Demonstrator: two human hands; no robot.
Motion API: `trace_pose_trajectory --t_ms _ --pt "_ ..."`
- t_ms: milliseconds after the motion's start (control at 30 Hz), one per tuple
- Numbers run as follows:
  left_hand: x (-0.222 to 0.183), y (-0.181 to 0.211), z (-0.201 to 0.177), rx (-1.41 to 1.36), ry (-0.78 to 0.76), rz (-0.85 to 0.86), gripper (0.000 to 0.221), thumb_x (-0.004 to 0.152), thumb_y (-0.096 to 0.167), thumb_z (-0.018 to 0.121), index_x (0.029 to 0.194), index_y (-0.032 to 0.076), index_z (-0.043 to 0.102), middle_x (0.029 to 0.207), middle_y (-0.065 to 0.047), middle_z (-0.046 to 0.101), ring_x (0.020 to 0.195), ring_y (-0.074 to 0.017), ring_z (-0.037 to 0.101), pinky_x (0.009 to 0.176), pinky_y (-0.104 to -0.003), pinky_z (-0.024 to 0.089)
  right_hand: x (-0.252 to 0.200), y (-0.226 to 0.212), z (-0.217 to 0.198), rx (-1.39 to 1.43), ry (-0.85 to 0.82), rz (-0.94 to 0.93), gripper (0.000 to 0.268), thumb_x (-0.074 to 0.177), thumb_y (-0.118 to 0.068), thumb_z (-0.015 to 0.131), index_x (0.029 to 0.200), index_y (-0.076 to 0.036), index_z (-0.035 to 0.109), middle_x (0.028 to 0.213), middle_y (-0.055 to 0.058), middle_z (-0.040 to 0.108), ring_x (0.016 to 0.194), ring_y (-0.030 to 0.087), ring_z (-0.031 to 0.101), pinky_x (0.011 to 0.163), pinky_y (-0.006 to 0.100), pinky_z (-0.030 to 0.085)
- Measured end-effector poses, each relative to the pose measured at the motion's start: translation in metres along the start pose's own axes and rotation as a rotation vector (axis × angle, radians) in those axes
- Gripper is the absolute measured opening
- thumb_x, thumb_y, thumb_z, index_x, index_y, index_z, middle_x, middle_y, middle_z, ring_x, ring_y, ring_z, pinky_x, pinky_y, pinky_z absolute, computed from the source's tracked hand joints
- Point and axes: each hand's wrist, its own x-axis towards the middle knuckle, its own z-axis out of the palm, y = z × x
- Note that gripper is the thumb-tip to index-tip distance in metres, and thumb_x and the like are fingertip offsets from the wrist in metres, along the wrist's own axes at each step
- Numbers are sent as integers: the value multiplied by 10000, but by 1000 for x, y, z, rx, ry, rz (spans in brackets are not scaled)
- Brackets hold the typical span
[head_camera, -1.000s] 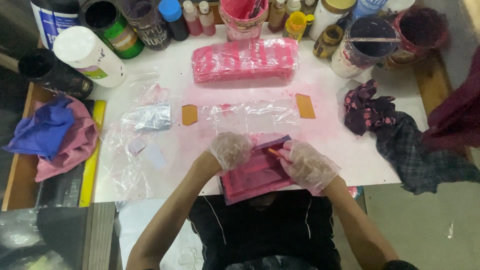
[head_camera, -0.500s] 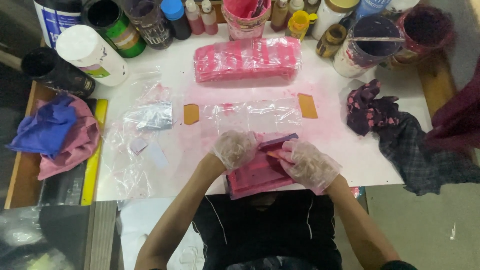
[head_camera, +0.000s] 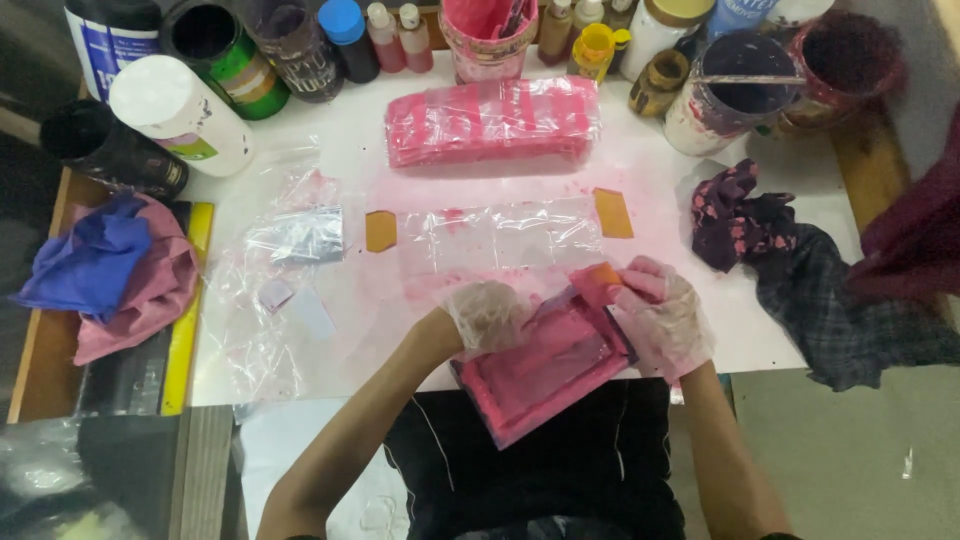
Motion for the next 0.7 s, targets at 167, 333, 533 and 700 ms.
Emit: trace_pose_trajectory --t_ms 167,333,533,700 --pt "0 6 7 -35 167 -126 704 876 706 314 1393 301 568 1116 -5 558 1036 -248 570 876 -442 500 1 1 -10 360 335 -93 183 793 112 851 899 49 716 954 170 594 764 206 575 616 273 529" --pt "2 -5 8 -64 296 -214 658 852 673 392 1377 323 579 991 22 529 921 -230 561 820 -428 503 22 -44 -26 644 483 -124 210 902 130 758 847 -24 627 945 97 492 758 179 516 594 238 504" --pt "11 -23 2 -94 471 -344 611 819 628 495 1356 353 594 825 58 491 767 -206 549 744 -408 507 37 -54 -18 312 473 -107 166 860 41 845 947 29 704 964 114 535 769 190 572 649 255 527" --pt "18 -9 7 -121 583 -445 589 794 594 573 1341 376 605 700 85 462 651 -189 540 687 -394 510 62 -66 1 -380 187 -447 179 886 -174 925 918 -65 787 809 -2 616 663 188 660 566 237 533"
